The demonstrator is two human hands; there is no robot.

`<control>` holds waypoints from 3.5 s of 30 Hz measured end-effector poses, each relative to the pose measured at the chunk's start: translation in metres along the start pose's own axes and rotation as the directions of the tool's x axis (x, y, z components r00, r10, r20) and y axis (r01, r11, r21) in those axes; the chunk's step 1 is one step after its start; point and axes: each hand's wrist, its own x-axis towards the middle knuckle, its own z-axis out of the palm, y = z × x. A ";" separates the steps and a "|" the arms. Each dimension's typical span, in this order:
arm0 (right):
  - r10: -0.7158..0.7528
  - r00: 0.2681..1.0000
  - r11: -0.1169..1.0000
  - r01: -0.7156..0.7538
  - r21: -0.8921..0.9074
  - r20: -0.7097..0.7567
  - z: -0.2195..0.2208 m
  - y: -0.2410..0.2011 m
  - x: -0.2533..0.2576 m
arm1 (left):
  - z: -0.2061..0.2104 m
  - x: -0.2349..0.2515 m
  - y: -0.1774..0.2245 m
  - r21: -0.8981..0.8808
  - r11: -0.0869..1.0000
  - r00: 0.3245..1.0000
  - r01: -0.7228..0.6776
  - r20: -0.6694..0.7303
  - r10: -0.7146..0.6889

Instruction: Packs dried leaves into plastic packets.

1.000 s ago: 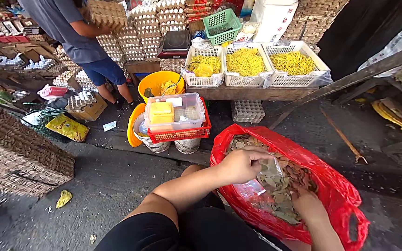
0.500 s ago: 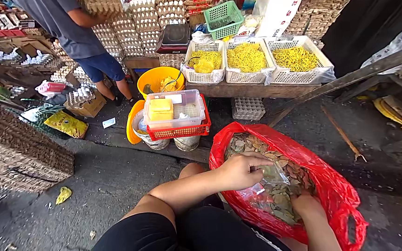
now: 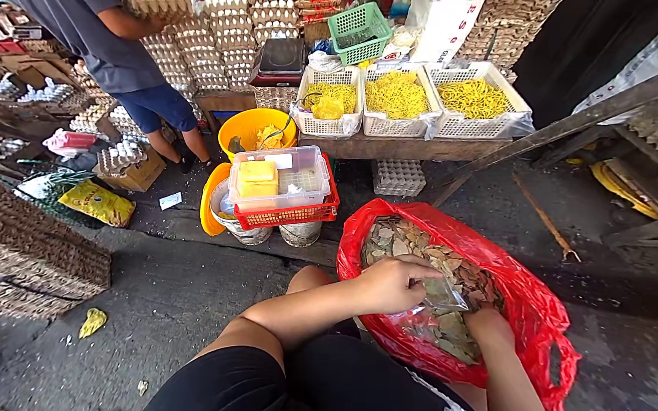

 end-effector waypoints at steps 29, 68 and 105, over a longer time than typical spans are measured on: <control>-0.018 0.983 0.999 0.024 0.032 -0.184 0.001 -0.004 -0.002 | 0.009 -0.005 -0.004 0.002 1.000 0.999 -0.003 0.050 0.003; -0.271 0.907 0.922 0.341 0.183 -0.321 0.007 0.000 0.004 | 0.001 -0.002 -0.018 0.075 0.984 0.983 0.164 -0.091 -0.157; -0.034 0.988 0.999 0.031 -0.024 -0.149 -0.018 0.019 -0.026 | 0.012 0.017 -0.028 -0.002 0.978 0.970 0.208 0.133 -0.206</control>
